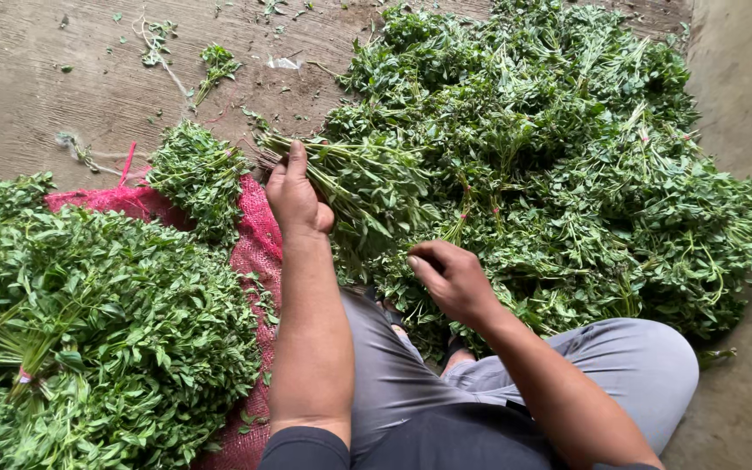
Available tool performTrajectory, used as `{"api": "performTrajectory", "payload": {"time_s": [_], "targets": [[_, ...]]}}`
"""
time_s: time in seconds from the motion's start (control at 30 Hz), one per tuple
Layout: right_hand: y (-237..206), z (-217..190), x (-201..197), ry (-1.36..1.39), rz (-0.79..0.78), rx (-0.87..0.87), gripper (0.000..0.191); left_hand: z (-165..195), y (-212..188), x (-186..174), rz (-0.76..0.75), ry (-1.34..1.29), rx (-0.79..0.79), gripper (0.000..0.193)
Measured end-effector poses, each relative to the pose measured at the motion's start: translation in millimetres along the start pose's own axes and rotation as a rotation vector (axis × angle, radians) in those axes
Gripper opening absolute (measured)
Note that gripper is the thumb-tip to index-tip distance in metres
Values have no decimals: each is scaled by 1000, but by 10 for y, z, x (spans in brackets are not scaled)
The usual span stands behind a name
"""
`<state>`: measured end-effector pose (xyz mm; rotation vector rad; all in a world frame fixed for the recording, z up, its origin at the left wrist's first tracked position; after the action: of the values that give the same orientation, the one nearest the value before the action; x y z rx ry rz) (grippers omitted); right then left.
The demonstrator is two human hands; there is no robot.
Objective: The person sits on the floor among large piles of leafy green vegetables, gathers handfuls of the greens, aligns the stems, and ties each bunch together with a tie. Finished bunches are set aside on a pink mesh sack as the person works through the piles.
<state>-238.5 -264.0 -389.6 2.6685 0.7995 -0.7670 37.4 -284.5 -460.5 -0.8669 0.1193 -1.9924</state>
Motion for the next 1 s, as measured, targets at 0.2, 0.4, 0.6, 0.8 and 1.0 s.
{"api": "performTrajectory", "payload": {"time_s": [0.2,0.4,0.6,0.8,1.0], "targets": [[211,13,338,-90,25,161,24,-71,-7,56,-78,-71,39,24],[-128,47,291,-316,-355,76,21,234,-2,127,-232,92,404,24],[-90,135,-425,-99,-60,137,24,-113,-506,591,-721,534,64,26],[297,-113,-828,-122,261,-11,15,-342,-1063,886,-899,762,87,27],[436,-24,-606,25,187,61,18,-330,-1216,925,-887,929,185,31]]}}
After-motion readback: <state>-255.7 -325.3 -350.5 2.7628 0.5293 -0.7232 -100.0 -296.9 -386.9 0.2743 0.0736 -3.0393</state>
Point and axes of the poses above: each hand's wrist, its own y-axis towards the middle knuckle, its own x-axis out of the palm, z = x × y, the point moved 7 cm from there along y, towards the middle knuckle, and after that the axes turned 3 degrees about -y, right-handed, at the moved point
